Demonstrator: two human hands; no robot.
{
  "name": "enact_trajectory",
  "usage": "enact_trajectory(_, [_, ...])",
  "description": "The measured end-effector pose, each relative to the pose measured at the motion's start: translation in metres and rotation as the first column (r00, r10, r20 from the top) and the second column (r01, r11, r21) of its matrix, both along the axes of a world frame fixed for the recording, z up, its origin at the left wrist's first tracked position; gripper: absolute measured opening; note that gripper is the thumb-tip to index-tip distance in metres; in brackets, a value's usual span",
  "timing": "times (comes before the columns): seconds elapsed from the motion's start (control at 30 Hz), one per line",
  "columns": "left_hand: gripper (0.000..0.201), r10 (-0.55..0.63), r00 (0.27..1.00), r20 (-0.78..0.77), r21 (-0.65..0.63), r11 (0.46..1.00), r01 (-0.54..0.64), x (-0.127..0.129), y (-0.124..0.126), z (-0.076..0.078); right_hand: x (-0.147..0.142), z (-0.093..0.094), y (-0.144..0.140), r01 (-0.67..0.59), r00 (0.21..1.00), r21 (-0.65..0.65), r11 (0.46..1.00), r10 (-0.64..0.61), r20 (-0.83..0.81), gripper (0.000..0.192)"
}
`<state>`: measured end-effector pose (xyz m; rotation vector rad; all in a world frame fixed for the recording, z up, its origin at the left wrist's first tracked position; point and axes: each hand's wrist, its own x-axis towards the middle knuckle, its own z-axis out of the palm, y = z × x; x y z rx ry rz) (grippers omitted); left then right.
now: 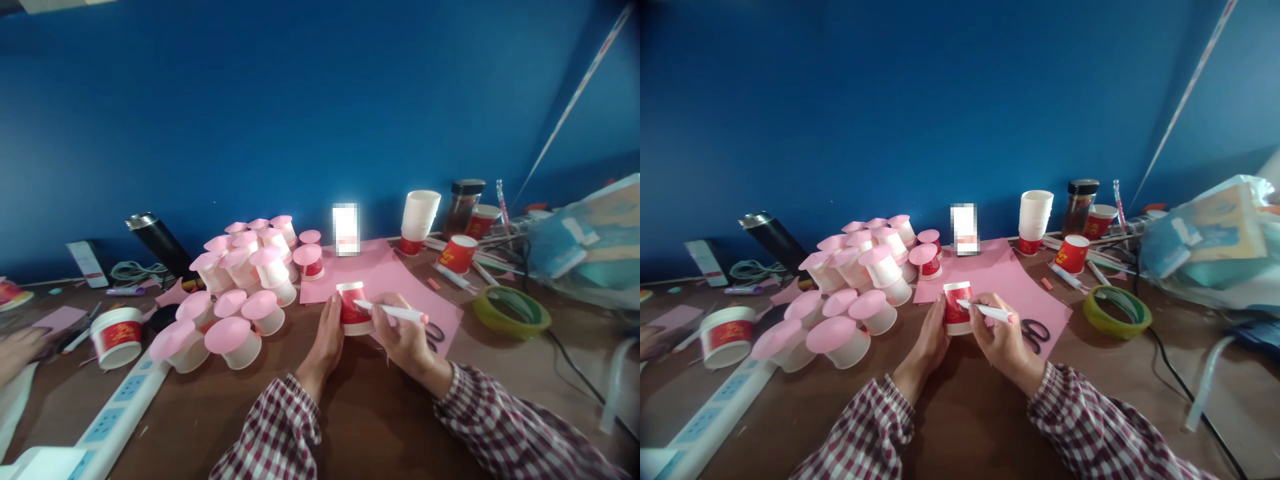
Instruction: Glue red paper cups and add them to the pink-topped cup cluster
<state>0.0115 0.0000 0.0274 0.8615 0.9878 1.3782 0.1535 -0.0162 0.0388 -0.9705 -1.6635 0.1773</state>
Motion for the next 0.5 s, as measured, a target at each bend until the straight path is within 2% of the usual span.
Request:
enact_trajectory(0.07, [0.024,0.038,0.996,0.078,-0.038,0.999,-0.035,0.000,0.002,-0.005,0.000,0.002,-0.001,-0.006,1.000,-0.004,1.000,0.006,-0.004,0.015])
enact_trajectory(0.2, [0.032,-0.022,0.964,0.265,-0.094,0.994,0.048,0.001,0.007,-0.009,0.000,0.004,-0.002,0.008,0.997,-0.030,1.000,-0.011,-0.082,0.019])
enact_trajectory(0.27, [0.033,-0.014,0.943,0.333,-0.126,0.990,0.060,0.001,0.009,-0.008,0.000,0.001,-0.001,0.020,0.991,-0.050,0.999,-0.026,-0.129,0.016])
enact_trajectory(0.5, [0.032,0.015,0.915,0.402,-0.151,0.987,0.050,0.001,0.009,0.002,0.000,-0.007,0.001,0.010,0.996,-0.060,0.998,-0.015,-0.084,0.009])
